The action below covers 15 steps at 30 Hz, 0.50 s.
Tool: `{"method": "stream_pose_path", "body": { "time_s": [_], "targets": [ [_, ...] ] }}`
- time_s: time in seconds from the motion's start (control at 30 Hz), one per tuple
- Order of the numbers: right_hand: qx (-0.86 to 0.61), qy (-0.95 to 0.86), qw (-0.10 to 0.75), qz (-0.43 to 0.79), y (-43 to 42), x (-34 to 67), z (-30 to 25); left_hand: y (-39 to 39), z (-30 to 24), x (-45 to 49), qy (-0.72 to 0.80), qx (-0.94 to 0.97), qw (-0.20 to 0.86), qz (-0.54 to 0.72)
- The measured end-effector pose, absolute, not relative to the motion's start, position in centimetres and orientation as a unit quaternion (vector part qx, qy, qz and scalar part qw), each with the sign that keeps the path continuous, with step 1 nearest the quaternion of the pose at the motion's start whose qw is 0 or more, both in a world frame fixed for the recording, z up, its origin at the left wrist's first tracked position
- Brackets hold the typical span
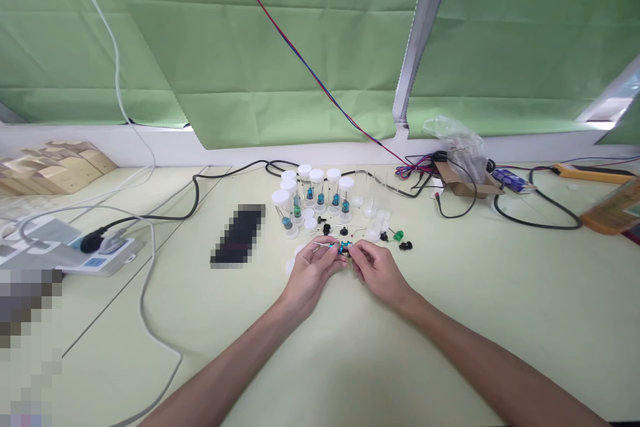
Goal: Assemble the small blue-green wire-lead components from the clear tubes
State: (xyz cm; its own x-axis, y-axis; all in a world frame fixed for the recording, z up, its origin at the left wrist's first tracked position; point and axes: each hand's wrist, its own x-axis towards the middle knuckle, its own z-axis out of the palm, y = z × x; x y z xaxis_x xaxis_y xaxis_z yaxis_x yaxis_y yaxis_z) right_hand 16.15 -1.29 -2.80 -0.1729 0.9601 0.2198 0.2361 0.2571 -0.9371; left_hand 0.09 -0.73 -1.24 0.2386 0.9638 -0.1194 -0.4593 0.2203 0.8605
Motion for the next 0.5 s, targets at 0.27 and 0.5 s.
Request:
{"method": "stream_pose_path", "body": {
  "time_s": [0.27, 0.5],
  "targets": [
    [-0.469, -0.655, 0.444, 0.392, -1.36, 16.22, -2.66, -0.77, -1.09, 0.25, 0.348, 0.354, 0.701, 0.512],
    [-0.445, -0.64, 0.455, 0.431, -1.31, 16.07, -2.74, -0.68, -0.87, 0.2, 0.361, 0.342, 0.69, 0.526]
  ]
}}
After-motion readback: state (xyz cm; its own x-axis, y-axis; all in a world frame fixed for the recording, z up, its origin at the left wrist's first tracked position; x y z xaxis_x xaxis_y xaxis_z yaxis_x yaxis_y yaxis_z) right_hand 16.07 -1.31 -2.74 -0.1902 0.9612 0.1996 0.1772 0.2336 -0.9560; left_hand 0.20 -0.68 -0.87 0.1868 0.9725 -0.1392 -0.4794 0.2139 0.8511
